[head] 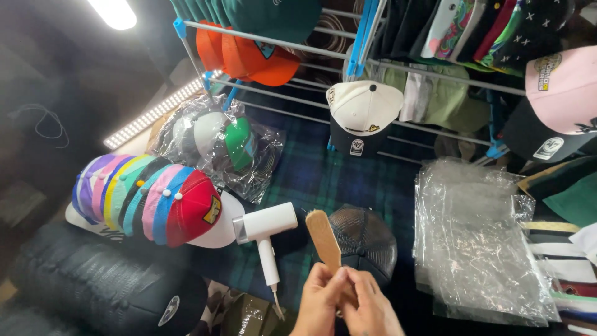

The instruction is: The person uses a brush to clean the exterior and interior of a black cap. They then pick up a plastic bag and place it on the table.

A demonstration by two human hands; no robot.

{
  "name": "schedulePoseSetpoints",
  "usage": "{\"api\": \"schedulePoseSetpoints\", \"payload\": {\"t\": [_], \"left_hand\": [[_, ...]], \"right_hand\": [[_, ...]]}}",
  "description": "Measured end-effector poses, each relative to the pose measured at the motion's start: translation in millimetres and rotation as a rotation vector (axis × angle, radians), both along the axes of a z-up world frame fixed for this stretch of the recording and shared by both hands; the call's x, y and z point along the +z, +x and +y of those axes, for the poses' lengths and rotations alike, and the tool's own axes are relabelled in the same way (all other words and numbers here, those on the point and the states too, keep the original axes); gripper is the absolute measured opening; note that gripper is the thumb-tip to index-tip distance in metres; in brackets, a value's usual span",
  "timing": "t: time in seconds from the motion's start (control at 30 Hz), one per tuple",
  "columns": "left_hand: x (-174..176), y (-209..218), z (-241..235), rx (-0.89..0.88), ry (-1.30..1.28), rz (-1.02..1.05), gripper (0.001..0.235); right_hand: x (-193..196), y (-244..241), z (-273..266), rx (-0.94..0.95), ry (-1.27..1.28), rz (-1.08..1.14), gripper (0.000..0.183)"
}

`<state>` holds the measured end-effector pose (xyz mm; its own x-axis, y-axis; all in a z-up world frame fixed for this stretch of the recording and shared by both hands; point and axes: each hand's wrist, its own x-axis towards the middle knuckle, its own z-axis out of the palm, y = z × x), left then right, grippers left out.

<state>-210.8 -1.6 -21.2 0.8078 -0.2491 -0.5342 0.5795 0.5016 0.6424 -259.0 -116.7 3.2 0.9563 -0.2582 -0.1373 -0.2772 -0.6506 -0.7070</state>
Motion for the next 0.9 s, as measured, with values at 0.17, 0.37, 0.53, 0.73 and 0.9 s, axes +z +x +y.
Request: {"api": "schedulePoseSetpoints", "payload": {"t": [0.17,0.37,0.53,0.73,0.9], "left_hand": [[-0.6,-13.3,-2.7,-0.110,0.353,-0.537,0.010],[36.5,-16.6,12.5,-0.184,0.993,-1.227,0.007],[28.8,-4.4,-7.0,0.086,1.131,-1.708,0.020],[-1.8,-11.8,-24.6,-0.162,1.151,-1.783,0.017],[11.7,6.8,-19.8,-0.059,1.212,-1.722,0.025]], "right_hand": [[42.5,10.7,-44.9,0.220,-0.202,-0.274,0.052],[48.8,54.6,-117.9,0.048,-0.542,0.108,0.046],[109.1,69.2,-64.5,0.169,-0.482,0.185,0.044],[88.2,165.5,-64.3,0.277,-0.600,0.397,0.046],[93.3,196.0,-103.5,0.225,-0.620,0.554,0.037]]}}
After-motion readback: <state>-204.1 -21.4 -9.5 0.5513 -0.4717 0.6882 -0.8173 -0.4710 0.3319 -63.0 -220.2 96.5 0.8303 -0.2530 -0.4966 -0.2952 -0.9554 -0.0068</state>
